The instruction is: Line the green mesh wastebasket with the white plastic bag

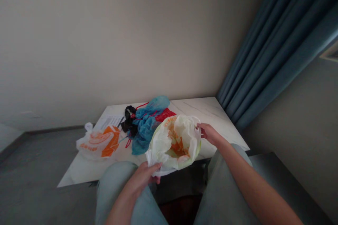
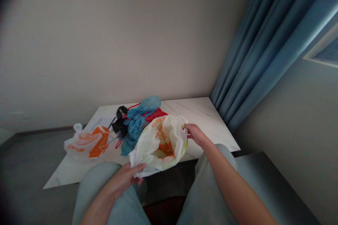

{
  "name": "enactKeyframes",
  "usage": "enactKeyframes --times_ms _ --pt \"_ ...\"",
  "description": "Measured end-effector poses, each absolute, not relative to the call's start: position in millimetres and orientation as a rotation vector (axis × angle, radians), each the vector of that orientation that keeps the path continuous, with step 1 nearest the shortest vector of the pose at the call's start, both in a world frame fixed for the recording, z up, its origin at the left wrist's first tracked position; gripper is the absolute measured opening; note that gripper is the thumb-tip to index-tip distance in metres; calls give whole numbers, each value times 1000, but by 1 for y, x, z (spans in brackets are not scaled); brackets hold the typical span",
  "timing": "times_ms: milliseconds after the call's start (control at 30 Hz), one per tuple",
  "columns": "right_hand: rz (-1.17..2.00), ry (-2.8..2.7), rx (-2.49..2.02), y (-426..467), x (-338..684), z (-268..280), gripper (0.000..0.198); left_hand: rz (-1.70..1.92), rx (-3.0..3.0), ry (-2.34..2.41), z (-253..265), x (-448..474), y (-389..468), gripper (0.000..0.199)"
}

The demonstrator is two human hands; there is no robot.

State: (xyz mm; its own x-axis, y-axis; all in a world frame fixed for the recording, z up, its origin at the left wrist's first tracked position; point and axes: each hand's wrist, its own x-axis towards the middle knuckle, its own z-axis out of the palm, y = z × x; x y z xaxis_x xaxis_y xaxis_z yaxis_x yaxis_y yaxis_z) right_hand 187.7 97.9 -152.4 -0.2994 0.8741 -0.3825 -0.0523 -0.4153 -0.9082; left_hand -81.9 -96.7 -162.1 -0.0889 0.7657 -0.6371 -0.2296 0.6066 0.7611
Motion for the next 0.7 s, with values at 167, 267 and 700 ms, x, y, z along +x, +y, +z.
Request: enactKeyframes --times_ms 167,267,700 --pt "1763 -1283 -1255 95 190 -150 21 923 272 1207 -156 -94 -98 29" --pt "1715 -1499 -1217 93 193 -150 26 900 282 1199 -154 -92 -98 29" --pt "1680 -1806 -1134 78 192 -164 26 773 294 1121 -151 -86 -93 61"
